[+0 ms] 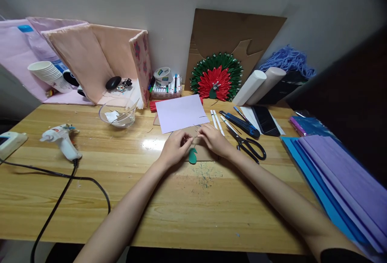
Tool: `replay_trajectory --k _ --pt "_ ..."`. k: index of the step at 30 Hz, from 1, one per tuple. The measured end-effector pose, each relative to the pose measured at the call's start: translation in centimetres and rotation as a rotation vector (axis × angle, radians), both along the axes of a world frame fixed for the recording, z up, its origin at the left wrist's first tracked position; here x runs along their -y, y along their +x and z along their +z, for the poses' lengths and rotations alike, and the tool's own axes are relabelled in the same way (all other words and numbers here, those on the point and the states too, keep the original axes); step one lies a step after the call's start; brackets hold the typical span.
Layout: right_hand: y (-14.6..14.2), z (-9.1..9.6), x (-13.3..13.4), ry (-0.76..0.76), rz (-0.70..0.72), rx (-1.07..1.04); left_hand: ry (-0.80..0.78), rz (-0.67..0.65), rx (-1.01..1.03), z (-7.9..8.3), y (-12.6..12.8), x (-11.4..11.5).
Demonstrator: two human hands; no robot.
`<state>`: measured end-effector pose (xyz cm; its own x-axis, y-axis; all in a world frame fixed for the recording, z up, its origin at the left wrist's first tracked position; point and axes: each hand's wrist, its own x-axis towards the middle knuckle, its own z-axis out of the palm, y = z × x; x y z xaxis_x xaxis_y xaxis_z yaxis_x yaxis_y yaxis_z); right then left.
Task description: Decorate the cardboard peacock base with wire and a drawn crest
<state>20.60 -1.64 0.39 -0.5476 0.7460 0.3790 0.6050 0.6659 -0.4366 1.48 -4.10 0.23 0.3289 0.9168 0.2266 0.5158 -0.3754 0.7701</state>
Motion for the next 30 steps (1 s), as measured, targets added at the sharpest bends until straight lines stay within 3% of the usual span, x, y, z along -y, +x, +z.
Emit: replay_trajectory --k 11,30 --pt "-1.3 -0.8 1.5 -0.125 -0.091 -0.331 -0.078 0.091 0.127 -1.1 0.4 -0.1" --pt "-0.8 -1.4 1.4 -0.062 -0.02 -0.328 -0.108 0.076 0.114 -1.1 0.4 -0.2"
